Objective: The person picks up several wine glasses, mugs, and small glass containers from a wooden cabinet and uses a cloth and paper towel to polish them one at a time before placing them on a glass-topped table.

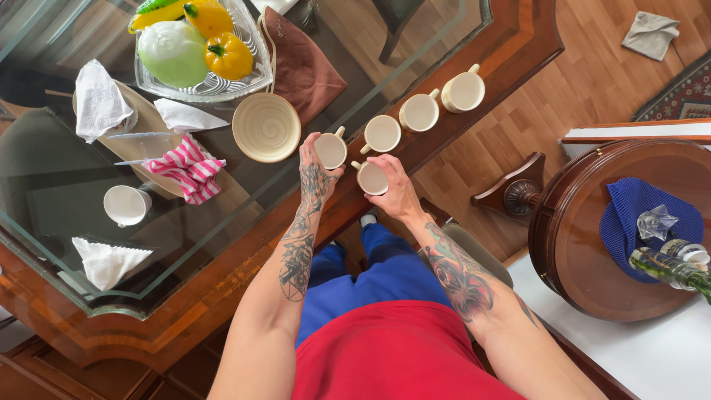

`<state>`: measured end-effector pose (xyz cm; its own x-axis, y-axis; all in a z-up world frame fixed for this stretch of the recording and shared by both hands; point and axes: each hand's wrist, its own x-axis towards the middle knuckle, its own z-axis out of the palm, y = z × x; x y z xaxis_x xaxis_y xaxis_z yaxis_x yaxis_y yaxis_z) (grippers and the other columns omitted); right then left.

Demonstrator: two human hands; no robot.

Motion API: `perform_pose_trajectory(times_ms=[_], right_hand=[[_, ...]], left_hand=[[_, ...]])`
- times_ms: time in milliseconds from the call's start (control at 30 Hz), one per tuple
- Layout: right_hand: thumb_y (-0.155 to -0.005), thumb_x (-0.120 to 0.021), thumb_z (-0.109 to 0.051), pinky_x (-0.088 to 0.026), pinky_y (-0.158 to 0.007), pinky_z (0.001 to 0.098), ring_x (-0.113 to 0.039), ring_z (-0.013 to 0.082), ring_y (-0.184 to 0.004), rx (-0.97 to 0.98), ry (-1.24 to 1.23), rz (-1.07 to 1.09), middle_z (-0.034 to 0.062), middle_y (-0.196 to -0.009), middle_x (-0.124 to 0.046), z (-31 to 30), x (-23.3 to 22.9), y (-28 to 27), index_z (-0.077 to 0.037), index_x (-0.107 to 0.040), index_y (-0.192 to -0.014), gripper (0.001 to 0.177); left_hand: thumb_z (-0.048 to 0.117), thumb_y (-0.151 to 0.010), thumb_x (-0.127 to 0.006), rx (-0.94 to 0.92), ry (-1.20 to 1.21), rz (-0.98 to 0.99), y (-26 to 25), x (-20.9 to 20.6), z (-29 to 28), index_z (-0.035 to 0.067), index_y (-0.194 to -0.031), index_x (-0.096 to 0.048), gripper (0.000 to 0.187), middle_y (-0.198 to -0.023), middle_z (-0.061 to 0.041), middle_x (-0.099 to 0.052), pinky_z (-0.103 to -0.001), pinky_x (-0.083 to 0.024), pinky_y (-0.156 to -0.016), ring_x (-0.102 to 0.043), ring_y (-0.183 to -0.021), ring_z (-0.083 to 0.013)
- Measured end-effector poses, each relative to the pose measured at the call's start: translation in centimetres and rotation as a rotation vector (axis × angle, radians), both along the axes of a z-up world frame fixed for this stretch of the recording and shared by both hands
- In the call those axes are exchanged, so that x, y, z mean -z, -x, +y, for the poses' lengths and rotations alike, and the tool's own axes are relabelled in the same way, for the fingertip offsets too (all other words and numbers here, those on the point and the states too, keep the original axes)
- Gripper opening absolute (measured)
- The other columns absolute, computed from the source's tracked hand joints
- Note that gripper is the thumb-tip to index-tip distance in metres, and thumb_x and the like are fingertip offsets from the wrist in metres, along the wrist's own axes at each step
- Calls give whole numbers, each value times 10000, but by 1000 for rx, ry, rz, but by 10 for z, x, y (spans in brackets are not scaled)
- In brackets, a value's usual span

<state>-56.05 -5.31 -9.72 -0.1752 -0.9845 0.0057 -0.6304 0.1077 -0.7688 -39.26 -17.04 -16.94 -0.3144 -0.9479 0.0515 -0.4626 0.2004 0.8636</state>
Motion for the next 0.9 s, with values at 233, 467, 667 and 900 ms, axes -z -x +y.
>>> perform_pose_trajectory(times_ms=[233,467,667,900], right_hand=[[-660,-865,-83,-527,-1006,428,-594,351,-1232,11,-36,-14,115,-1358,-535,-3,4,-3,-150,-555,-1381,788],[-660,-874,-92,-526,-998,430,-598,354,-1222,23,-41,-18,126,-1360,-521,-6,7,-4,-153,-546,-1386,800],[-657,-881,-95,-531,-977,434,-598,356,-1202,31,-69,22,136,-1356,-505,-8,10,-7,-178,-537,-1398,821],[-648,-910,-148,-476,-1079,451,-513,383,-1317,-20,52,40,155,-1421,-491,3,2,-8,-109,-431,-1482,963]], left_hand=[[80,-652,-880,-3,-35,22,3,2,-3,85,-1435,-402,917,-1349,-194,-503,-475,-474,-1056,-521,-1276,-400],[45,-691,-854,25,13,-3,2,0,-4,97,-1519,-346,972,-1381,-192,-496,-477,-451,-1101,-508,-1302,-403],[-4,-698,-806,37,-13,-44,-9,-13,7,61,-1603,-210,1086,-1509,-243,-405,-487,-400,-1147,-424,-1393,-435],[20,-766,-811,-84,-5,13,-46,-25,46,48,-1592,-281,982,-1526,-238,-411,-471,-413,-1176,-440,-1415,-413]])
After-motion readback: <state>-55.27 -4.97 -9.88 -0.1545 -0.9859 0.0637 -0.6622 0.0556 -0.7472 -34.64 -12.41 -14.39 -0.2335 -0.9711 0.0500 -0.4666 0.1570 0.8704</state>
